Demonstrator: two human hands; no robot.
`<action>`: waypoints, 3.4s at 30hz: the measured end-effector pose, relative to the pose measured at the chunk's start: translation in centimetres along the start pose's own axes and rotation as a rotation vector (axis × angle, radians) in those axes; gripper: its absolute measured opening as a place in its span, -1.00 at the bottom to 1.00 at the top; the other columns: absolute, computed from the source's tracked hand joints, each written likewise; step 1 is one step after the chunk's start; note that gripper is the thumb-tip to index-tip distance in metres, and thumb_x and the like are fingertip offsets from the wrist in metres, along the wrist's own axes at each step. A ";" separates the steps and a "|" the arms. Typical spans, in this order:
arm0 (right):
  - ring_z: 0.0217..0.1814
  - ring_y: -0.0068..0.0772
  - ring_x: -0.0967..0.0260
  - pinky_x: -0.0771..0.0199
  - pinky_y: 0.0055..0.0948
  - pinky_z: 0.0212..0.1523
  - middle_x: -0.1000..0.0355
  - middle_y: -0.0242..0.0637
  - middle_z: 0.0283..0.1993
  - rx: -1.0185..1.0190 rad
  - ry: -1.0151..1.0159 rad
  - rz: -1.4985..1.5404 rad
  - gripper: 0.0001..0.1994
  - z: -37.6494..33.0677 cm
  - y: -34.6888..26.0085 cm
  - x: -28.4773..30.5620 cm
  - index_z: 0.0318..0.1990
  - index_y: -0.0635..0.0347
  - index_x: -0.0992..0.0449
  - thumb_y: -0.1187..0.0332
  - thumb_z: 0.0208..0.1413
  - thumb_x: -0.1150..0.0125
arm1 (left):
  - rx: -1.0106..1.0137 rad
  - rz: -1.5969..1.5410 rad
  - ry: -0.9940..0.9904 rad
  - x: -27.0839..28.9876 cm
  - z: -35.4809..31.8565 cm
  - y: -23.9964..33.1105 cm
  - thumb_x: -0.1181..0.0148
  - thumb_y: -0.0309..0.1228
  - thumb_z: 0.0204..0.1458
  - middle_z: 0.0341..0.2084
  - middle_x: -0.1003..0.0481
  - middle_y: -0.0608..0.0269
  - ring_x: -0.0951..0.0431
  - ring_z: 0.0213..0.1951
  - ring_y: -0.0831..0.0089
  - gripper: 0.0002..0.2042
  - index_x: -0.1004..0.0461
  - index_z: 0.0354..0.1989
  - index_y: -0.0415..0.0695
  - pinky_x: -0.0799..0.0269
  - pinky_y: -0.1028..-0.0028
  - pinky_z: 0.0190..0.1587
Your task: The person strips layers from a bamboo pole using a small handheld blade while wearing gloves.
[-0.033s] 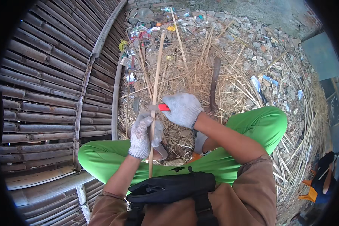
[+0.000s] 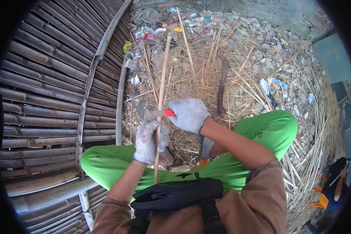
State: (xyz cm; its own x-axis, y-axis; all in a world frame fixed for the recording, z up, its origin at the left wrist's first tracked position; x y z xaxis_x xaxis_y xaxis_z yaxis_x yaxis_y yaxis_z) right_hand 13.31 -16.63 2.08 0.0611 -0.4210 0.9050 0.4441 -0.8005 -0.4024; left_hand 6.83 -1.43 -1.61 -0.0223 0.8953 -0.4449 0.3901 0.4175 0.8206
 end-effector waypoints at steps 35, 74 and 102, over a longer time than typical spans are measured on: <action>-0.31 0.07 -0.65 -0.64 0.09 -0.27 -0.61 -0.09 -0.40 -0.133 -0.033 0.024 -0.79 -0.6 2.9 -2.3 -0.26 0.04 -0.58 0.13 0.18 -0.25 | 0.083 -0.022 -0.064 -0.7 0.8 -2.5 -0.09 -0.33 0.41 -0.46 -0.55 0.14 -0.38 -0.75 0.48 -0.81 -0.33 0.08 -0.09 -0.26 0.49 -0.76; -0.36 0.05 -0.63 -0.65 0.05 -0.33 -0.58 -0.13 -0.44 -0.088 0.027 -0.005 -0.78 -0.6 2.7 -1.5 -0.32 0.05 -0.56 0.12 0.15 -0.29 | 0.070 0.028 -0.042 -0.8 0.0 -1.9 -0.04 -0.34 0.44 -0.50 -0.52 0.16 -0.31 -0.77 0.54 -0.84 -0.33 0.06 -0.12 -0.22 0.54 -0.79; -0.24 0.07 -0.68 -0.67 0.13 -0.21 -0.65 -0.11 -0.34 -0.190 0.057 -0.058 -0.78 2.4 5.4 1.7 -0.30 0.02 -0.62 0.10 0.16 -0.25 | 0.092 -0.165 -0.245 -1.2 0.6 -1.5 -0.04 -0.30 0.43 -0.53 -0.45 0.11 -0.29 -0.78 0.46 -0.74 -0.43 0.03 -0.27 -0.17 0.46 -0.79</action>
State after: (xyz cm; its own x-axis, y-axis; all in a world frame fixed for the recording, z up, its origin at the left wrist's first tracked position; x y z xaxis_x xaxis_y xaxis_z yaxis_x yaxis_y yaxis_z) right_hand 17.99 -20.66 1.78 -0.0130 -0.3914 0.9201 0.2687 -0.8877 -0.3739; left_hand 6.80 -3.25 -2.52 0.1262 0.7481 -0.6515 0.4815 0.5280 0.6996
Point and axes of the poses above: each hand's wrist, its own z-axis towards the middle knuckle, its own x-axis out of the back of the hand, y = z × x, the point moved 8 cm from there along z, towards the middle knuckle
